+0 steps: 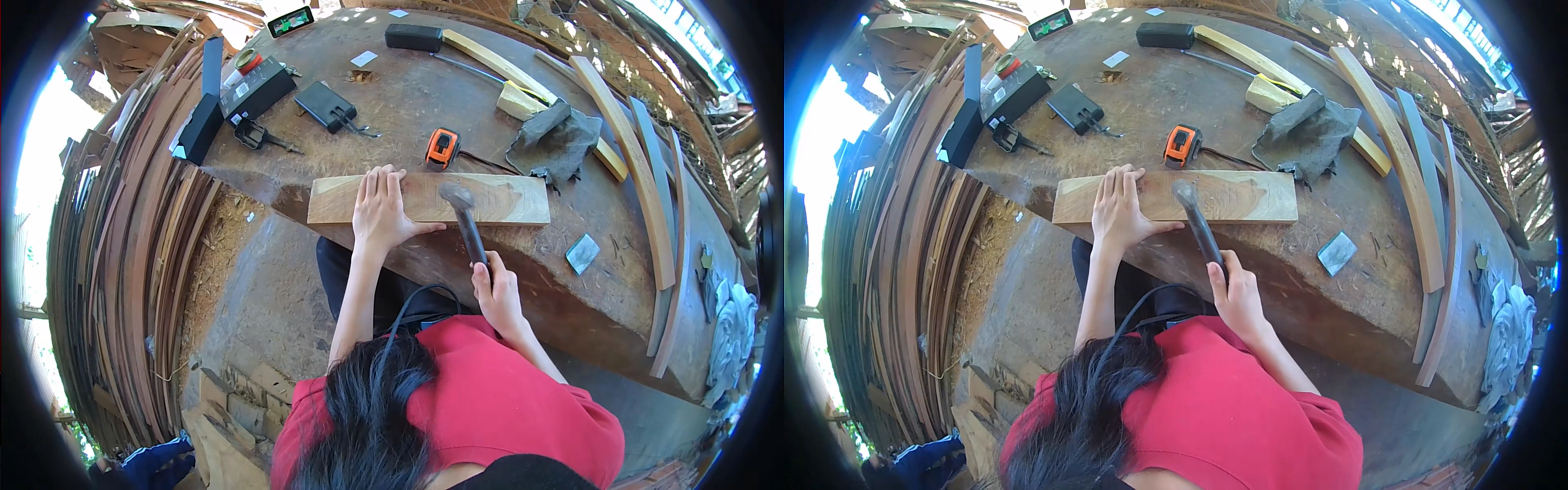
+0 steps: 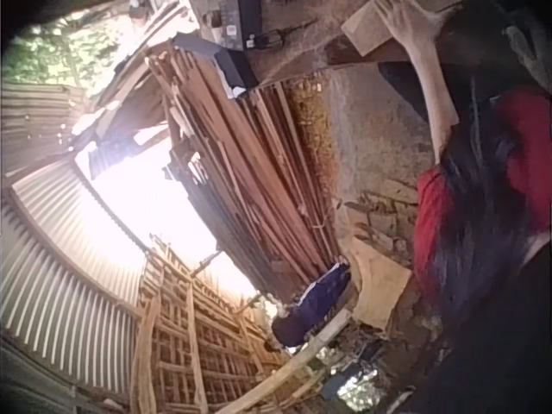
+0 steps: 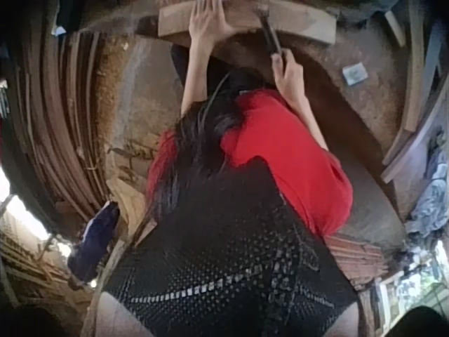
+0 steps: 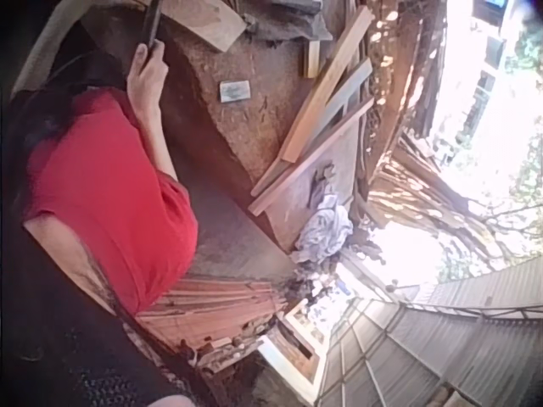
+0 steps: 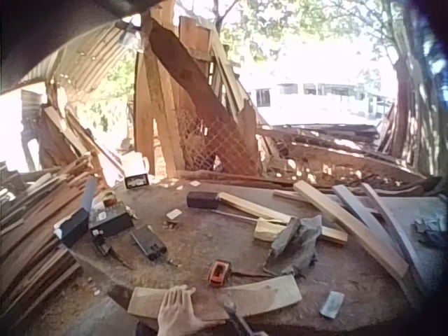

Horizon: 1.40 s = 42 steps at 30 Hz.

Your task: The person measures a rectangular wooden plank with a tape measure and marks a point on it. They then use a hammer to repeatedly strike the marked area on the wood, creating a dent or indentation.

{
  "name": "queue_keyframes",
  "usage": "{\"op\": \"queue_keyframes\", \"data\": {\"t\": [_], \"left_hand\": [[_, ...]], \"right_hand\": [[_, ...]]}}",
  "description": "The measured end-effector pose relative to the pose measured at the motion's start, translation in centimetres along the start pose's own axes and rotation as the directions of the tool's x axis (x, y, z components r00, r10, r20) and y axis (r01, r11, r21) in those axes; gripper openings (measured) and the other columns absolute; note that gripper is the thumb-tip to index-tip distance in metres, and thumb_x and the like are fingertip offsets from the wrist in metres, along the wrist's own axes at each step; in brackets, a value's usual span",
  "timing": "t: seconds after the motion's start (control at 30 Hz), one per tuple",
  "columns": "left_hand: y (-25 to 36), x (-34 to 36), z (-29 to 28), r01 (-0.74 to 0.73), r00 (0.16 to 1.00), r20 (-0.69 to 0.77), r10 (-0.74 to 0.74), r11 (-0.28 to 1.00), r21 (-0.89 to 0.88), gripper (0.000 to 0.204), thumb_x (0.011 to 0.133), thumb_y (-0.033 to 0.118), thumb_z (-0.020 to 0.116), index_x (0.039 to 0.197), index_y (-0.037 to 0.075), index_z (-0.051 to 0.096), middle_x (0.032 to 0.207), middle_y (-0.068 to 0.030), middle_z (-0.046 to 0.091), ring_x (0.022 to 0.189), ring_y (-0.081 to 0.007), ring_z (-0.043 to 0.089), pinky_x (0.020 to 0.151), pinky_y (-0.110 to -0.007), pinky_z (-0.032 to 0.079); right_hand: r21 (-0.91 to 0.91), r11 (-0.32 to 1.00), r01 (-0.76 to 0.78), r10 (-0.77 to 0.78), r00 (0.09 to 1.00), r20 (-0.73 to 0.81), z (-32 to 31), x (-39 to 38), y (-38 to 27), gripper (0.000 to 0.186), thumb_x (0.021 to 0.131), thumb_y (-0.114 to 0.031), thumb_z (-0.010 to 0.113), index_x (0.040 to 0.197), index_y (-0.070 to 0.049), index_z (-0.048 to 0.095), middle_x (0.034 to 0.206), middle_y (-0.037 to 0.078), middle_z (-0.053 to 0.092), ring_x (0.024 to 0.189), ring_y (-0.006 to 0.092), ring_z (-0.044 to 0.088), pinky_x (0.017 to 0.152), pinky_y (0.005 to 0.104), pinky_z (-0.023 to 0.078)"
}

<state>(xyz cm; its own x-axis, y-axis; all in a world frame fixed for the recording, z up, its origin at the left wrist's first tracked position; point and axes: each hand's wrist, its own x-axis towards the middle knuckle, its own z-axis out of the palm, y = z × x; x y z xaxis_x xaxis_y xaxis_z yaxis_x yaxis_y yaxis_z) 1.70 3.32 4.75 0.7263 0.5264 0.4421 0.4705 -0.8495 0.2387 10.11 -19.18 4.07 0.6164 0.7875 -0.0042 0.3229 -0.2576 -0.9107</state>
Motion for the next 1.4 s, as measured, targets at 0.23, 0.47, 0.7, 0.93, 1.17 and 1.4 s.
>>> {"op": "queue_keyframes", "data": {"t": [0.23,0.47,0.7,0.93,1.17,1.4], "left_hand": [[0.1,0.1,-0.1,0.019,1.000,0.024,-0.019,0.999,-0.030,0.103,0.045,0.067,0.082,0.119,0.004,0.048,0.123,-0.0121,0.048,0.122,-0.0321,0.044,0.104,-0.043,0.038],[-0.3,0.2,0.0,-0.004,1.000,0.003,0.004,1.000,-0.017,0.105,0.046,0.069,0.081,0.120,0.003,0.048,0.122,-0.0121,0.048,0.121,-0.0315,0.044,0.104,-0.042,0.037],[0.1,0.2,-0.2,0.006,1.000,0.017,-0.006,1.000,-0.015,0.105,0.046,0.068,0.081,0.121,0.002,0.048,0.124,-0.0121,0.048,0.122,-0.0311,0.043,0.107,-0.042,0.035],[-0.1,0.0,0.1,0.016,0.999,0.032,-0.016,1.000,-0.020,0.103,0.046,0.066,0.082,0.120,0.003,0.049,0.125,-0.0115,0.048,0.123,-0.0303,0.043,0.107,-0.042,0.035],[-0.2,0.1,0.0,0.007,1.000,0.006,-0.007,1.000,-0.029,0.104,0.047,0.069,0.080,0.121,0.003,0.049,0.124,-0.0116,0.049,0.123,-0.0304,0.043,0.107,-0.042,0.035],[-0.1,0.1,0.0,0.019,1.000,0.023,-0.019,1.000,-0.004,0.107,0.047,0.073,0.078,0.121,0.002,0.049,0.125,-0.0121,0.048,0.124,-0.0303,0.043,0.107,-0.042,0.035]], "right_hand": [[0.047,0.995,0.088,-0.086,0.995,-0.042,0.3,-0.8,0.6,0.029,0.100,-0.027,0.050,0.104,0.001,0.055,0.066,0.018,0.057,0.059,0.0347,0.061,0.054,0.0388,0.044],[0.020,0.999,-0.028,0.028,0.999,-0.034,0.6,-0.7,1.1,0.029,0.100,-0.027,0.051,0.103,0.001,0.055,0.064,0.016,0.057,0.057,0.0317,0.061,0.053,0.0373,0.045],[-0.044,0.999,0.020,-0.020,1.000,0.004,-0.3,-0.2,0.8,0.027,0.099,-0.026,0.052,0.103,0.001,0.056,0.063,0.015,0.057,0.057,0.0335,0.062,0.053,0.0378,0.045],[-0.048,0.989,0.137,-0.139,0.990,-0.037,0.6,-1.0,0.1,0.026,0.098,-0.024,0.053,0.103,0.001,0.057,0.070,0.018,0.060,0.061,0.0351,0.063,0.055,0.0395,0.047],[0.010,1.000,-0.008,0.009,0.998,-0.061,0.5,-0.7,0.6,0.032,0.100,-0.030,0.050,0.102,0.001,0.058,0.064,0.015,0.059,0.056,0.0311,0.062,0.053,0.0375,0.045],[-0.011,1.000,0.005,-0.005,0.999,-0.037,-0.4,0.1,1.1,0.032,0.101,-0.030,0.049,0.098,0.001,0.057,0.060,0.011,0.056,0.050,0.0228,0.059,0.049,0.0345,0.044]]}}
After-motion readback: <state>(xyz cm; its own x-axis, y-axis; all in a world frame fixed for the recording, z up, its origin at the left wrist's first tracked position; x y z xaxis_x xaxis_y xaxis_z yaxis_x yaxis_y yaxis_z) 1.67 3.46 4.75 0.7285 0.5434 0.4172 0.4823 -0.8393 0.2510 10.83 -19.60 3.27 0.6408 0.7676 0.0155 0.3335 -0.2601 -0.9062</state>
